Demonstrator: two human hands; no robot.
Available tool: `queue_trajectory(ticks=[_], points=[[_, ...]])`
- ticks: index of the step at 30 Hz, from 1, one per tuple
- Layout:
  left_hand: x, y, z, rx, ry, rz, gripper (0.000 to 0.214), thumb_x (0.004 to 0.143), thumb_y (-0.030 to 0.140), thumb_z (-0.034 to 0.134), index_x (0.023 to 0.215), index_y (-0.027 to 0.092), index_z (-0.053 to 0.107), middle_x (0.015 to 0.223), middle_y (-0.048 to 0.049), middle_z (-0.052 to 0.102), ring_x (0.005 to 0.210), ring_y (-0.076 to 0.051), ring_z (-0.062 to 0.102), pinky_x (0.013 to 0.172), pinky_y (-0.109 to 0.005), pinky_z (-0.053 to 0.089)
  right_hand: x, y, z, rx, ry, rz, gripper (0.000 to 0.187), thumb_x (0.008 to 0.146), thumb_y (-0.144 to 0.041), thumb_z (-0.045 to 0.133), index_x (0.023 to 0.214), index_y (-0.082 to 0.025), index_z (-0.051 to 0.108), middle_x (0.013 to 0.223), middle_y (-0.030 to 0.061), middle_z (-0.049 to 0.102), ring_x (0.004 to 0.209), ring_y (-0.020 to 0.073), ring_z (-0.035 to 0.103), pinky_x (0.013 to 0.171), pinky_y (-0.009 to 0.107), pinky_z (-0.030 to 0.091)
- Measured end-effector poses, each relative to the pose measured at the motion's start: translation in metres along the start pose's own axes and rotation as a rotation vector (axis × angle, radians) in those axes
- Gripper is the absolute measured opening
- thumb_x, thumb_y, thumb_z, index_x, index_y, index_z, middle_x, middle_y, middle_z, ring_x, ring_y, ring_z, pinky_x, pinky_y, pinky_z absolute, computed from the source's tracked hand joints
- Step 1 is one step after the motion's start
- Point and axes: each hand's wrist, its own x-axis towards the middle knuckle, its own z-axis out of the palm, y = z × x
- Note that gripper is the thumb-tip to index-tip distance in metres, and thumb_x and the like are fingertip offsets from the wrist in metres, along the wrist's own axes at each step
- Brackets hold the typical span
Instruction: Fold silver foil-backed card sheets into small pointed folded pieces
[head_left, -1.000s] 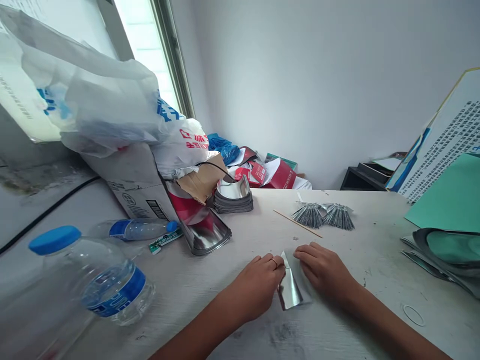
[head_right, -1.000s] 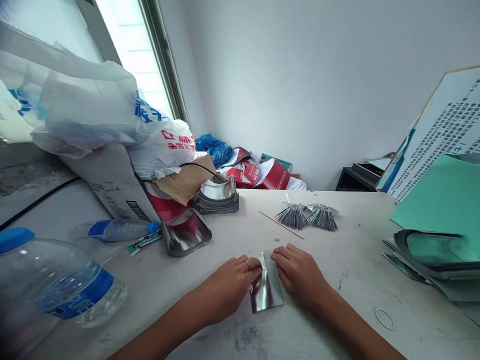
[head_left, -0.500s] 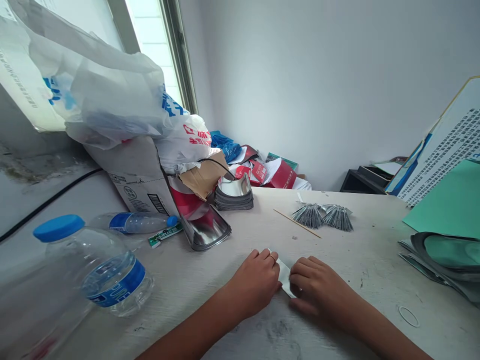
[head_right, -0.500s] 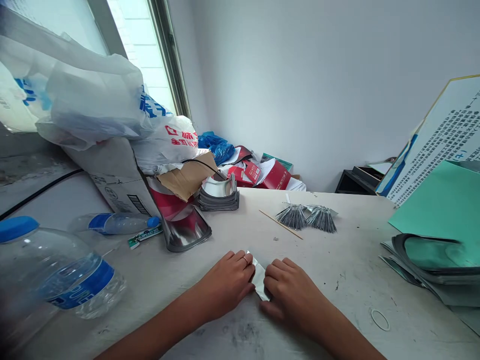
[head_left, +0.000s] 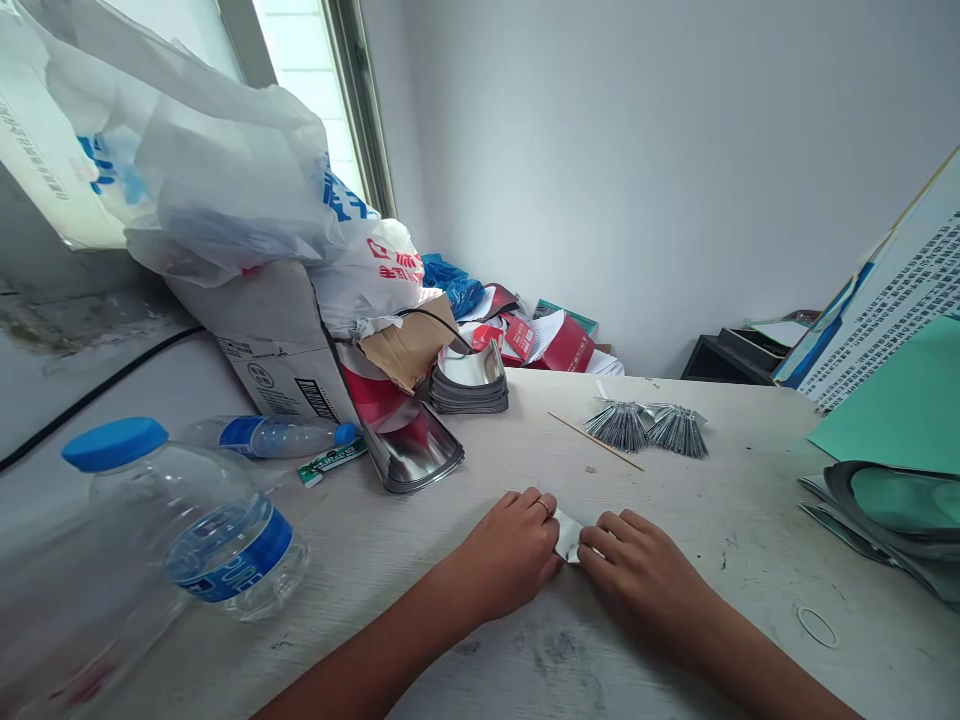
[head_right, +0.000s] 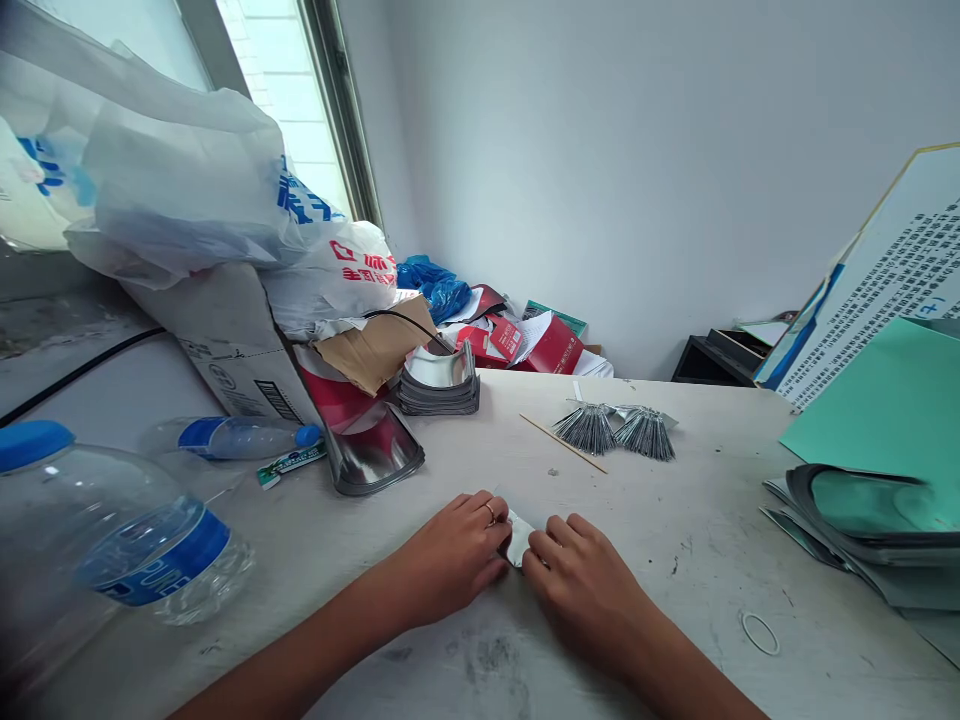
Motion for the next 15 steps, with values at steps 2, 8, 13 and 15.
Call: queue_trajectory(ticks=[2,8,13,15], points=[[0.0,-0.002,0.001,-0.028,0.003,0.009,0.012,0.09,0.026,0.061,0.099,0.018,0.063,0.109,-0.0062,0.062,0.106,-0.023,0.057,0.088,-0.036,0.046,0.001,0.001,-0.001,0.103,-0.018,0.025,0.017,0.088,-0.003,0.051,0.086,-0.019,0.057,0.087,0.0041,0.062,0.079,0.019,0.052,0.069,0.033,0.033],[0.0,-0.004,0.005,-0.112,0.036,0.035,0.015,0.089,0.022,0.062,0.104,0.018,0.062,0.116,-0.006,0.061,0.111,-0.022,0.057,0.095,-0.036,0.044,0.002,0.006,-0.004,0.289,-0.046,0.023,0.019,0.095,-0.009,0.045,0.099,-0.02,0.06,0.093,0.0054,0.063,0.081,0.0182,0.053,0.069,0.031,0.038],[0.005,-0.006,0.009,-0.199,0.038,-0.037,0.005,0.092,0.023,0.06,0.09,0.019,0.064,0.109,-0.0023,0.064,0.104,-0.019,0.06,0.089,-0.034,0.043,0.001,0.008,-0.004,0.228,-0.076,-0.024,0.023,0.095,-0.007,0.044,0.101,-0.02,0.06,0.089,0.004,0.061,0.074,0.0174,0.048,0.065,0.032,0.034],[0.009,-0.007,0.012,-0.227,0.062,-0.085,0.005,0.091,0.022,0.062,0.086,0.019,0.063,0.105,-0.0011,0.064,0.1,-0.018,0.06,0.086,-0.033,0.043,0.002,0.008,-0.004,0.195,-0.073,-0.055,0.023,0.094,-0.005,0.043,0.1,-0.019,0.06,0.089,0.0043,0.061,0.073,0.0171,0.046,0.064,0.032,0.032]])
